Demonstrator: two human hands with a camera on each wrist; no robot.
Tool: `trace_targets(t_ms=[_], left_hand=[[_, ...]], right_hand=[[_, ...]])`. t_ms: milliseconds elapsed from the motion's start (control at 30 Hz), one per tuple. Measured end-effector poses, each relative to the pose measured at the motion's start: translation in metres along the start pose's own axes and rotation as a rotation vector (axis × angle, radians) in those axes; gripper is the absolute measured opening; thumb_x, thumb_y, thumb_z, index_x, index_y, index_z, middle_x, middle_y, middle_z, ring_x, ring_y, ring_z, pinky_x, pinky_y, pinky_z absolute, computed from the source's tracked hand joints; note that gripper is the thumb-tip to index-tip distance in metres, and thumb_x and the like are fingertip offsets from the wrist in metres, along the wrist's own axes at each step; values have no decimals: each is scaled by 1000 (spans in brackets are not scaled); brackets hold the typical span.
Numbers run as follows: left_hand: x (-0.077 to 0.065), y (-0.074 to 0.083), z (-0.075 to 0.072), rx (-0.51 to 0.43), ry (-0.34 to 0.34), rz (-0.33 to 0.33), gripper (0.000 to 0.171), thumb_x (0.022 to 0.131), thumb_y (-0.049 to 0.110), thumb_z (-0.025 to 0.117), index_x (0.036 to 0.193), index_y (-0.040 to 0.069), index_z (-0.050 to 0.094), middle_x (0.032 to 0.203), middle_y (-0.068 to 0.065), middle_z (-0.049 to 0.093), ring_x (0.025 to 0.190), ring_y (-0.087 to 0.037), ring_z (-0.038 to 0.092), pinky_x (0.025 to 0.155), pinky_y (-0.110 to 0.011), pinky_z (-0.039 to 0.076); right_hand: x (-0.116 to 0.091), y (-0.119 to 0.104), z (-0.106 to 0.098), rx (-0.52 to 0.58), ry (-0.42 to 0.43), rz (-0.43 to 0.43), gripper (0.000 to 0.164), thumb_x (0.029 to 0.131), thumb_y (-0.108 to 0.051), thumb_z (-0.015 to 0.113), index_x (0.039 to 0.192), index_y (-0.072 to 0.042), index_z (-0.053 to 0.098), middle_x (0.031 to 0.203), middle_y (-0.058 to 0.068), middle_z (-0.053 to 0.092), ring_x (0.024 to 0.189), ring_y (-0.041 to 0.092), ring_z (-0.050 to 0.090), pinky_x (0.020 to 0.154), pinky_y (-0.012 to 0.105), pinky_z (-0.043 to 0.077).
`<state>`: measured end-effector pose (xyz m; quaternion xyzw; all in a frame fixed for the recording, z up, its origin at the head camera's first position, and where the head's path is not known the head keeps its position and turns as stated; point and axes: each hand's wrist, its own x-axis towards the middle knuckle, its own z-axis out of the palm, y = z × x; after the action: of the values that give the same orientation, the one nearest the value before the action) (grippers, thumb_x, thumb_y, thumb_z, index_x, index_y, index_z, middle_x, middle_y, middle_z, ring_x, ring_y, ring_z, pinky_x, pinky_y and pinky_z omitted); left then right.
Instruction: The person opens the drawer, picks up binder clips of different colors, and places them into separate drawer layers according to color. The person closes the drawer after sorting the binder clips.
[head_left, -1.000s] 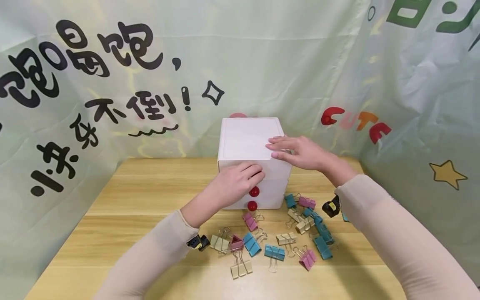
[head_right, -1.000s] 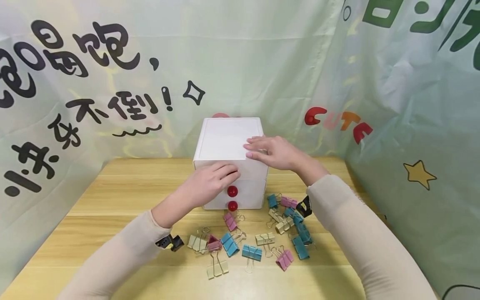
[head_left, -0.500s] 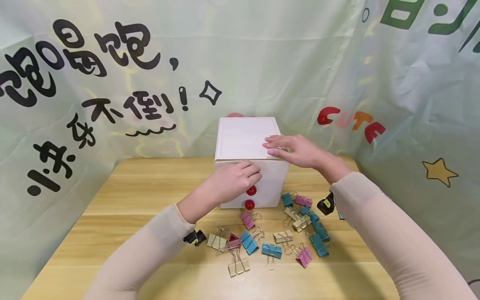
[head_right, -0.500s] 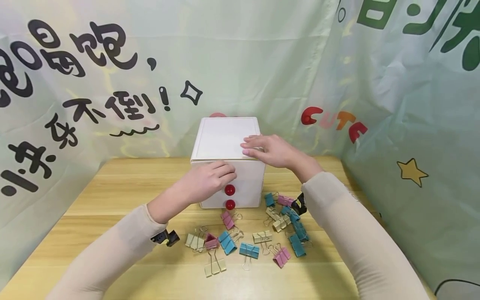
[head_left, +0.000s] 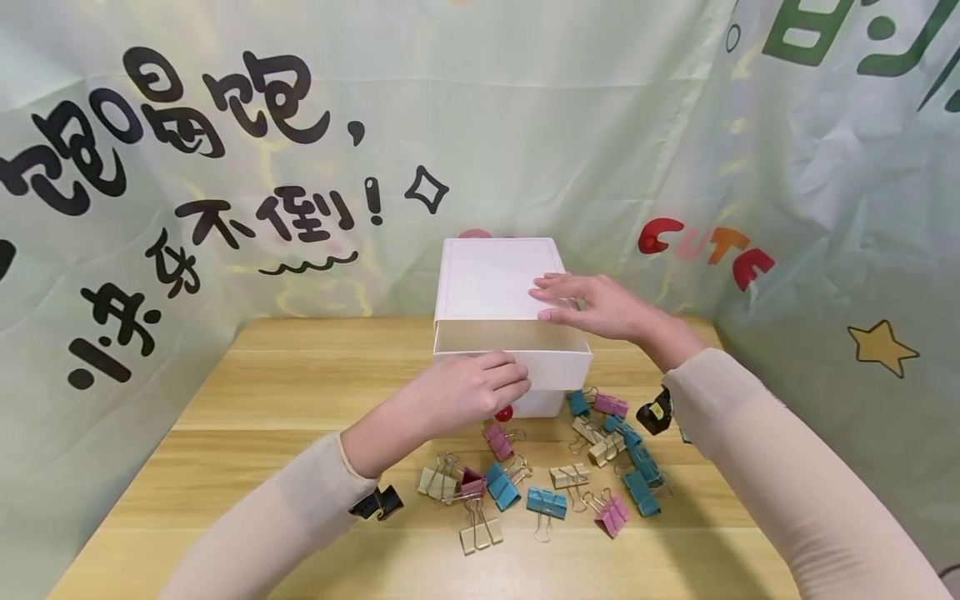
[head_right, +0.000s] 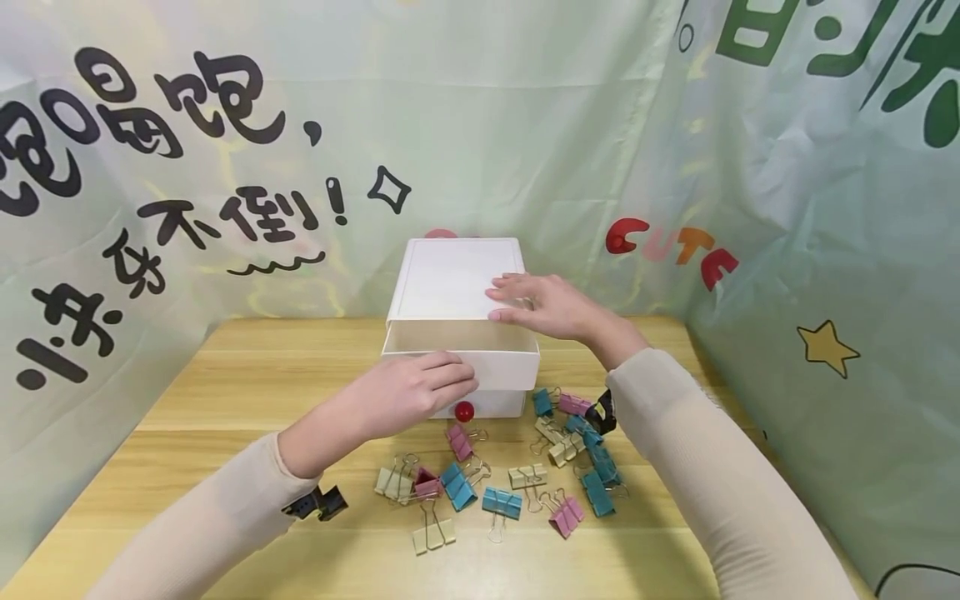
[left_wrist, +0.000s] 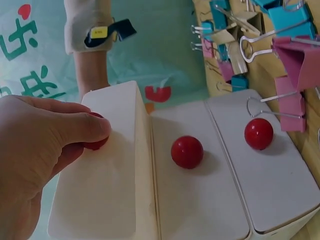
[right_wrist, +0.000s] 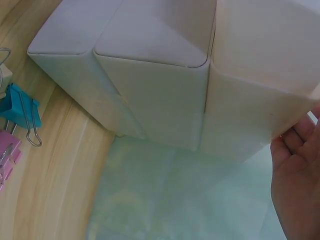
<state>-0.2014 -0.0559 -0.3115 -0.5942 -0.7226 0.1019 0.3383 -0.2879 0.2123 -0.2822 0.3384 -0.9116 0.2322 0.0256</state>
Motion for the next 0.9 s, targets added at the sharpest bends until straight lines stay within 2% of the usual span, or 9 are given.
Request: trace_targets(t_ms=[267,400,600,733,833,900], left_hand=[[-4,12,-9,-27,22,23,27,89,9,71,115,8,70,116,-1,67,111,-16,60,98,-24,47],[-6,16,-11,-31,32,38,29,88,15,72,116,8,69,116,-2,67,111,-16,60,99,-25,46],[-8,20,-11,-78,48,19,26,91,8,69,117,8,69,117,-3,66,113,-17,59,103,-25,43],[-12,21,-12,-193,78,-27,26,91,13,70,116,8,69,119,-4,66,116,-18,58,106,-26,39],[-18,22,-11,-310,145,-56,25,90,18,73,112,8,71,117,-4,68,116,-19,60,106,-27,40],[-22,22,-9,-350,206,-59,25,88,21,75,109,8,72,115,-4,69,113,-19,61,104,-28,42]], right_hand=[[-1,0,2,8,10,-3,52,94,-48,61,137,-20,59,148,-2,46,141,20,34,110,53,32],[-1,0,2,1,21,-7,52,94,-48,61,137,-19,59,147,-2,47,140,19,35,110,52,32],[-2,0,3,26,31,-11,51,94,-45,63,136,-18,60,147,-1,48,140,20,36,111,51,31],[-1,1,4,37,37,-19,51,94,-45,63,136,-18,60,147,-1,47,141,19,35,112,51,30],[-1,2,5,39,42,-27,50,94,-45,62,136,-18,59,147,-2,47,141,19,34,112,52,30],[-1,2,5,37,45,-29,50,94,-45,62,137,-18,59,147,-2,47,141,19,34,112,52,29]])
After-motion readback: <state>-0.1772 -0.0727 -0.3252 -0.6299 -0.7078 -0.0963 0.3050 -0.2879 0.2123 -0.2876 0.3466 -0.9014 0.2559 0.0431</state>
